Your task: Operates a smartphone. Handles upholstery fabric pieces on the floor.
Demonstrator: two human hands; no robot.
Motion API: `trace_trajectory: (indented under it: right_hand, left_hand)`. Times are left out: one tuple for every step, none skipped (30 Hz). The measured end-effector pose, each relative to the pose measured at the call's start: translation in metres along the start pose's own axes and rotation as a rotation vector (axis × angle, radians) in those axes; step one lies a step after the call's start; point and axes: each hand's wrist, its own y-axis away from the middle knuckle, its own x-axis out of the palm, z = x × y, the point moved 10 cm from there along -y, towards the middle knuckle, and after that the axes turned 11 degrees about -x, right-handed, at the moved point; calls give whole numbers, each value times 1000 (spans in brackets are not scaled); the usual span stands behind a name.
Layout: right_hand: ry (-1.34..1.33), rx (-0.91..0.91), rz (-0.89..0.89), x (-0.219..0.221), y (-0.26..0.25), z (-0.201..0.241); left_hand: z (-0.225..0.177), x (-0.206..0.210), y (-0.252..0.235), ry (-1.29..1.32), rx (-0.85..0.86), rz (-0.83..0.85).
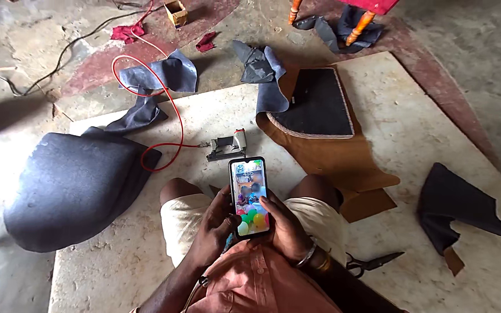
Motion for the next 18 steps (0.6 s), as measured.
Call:
trace_trajectory:
  right_hand:
    - [8, -8, 12, 0, 0, 3]
    - [15, -18, 20, -1, 0, 5]
    - [17, -30, 27, -2, -1, 8]
    - [20, -38, 31, -4, -1, 10]
    - [22, -39, 30, -5, -1, 11]
    - [19, -39, 32, -7, 0, 12]
    - [12, -41, 32, -9, 0, 13]
    - [5, -45, 30, -11, 1, 14]
    - [5, -51, 22, -13, 0, 15]
    - [7, -65, 14, -15, 0, 16]
    - [14, -84, 7, -17, 0, 17]
    - [26, -105, -6, -20, 0, 19]
    - [46, -125, -16, -22, -1, 20]
    - [72, -147, -28, -24, -2, 22]
    - [96, -173, -36, -26, -2, 24]
    - [111, -208, -35, -27, -3, 26]
    - [118, -242, -27, -27, -3, 27]
    - [118, -255, -9, -27, -3, 28]
  left_hand:
    - [-1, 2, -2, -6, 6, -3]
    - [-2, 5, -4, -14, 12, -6]
    - [-2, 7, -6, -20, 15, -9]
    - [-3, 9, -8, -26, 17, -10]
    - [-3, 11, -9, -37, 18, -15]
    - [-2, 13, -11, -45, 16, -15]
    - [-2, 15, -12, -46, 12, -14]
    - [-1, 17, -14, -47, 8, -13]
    - [-1, 18, -15, -50, 8, -14]
    - [0, 20, -16, -51, 10, -11]
    - [0, 22, -18, -54, 15, -7]
    - [0, 24, -18, -56, 19, -3]
    - [0, 26, -19, -59, 22, 1]
    - [1, 27, -20, -60, 23, 0]
    - [1, 28, -20, -62, 23, -2]
    - [1, 29, -20, -66, 25, -6]
    - [0, 29, -21, -67, 30, -17]
    - [0, 29, -21, -64, 35, -46]
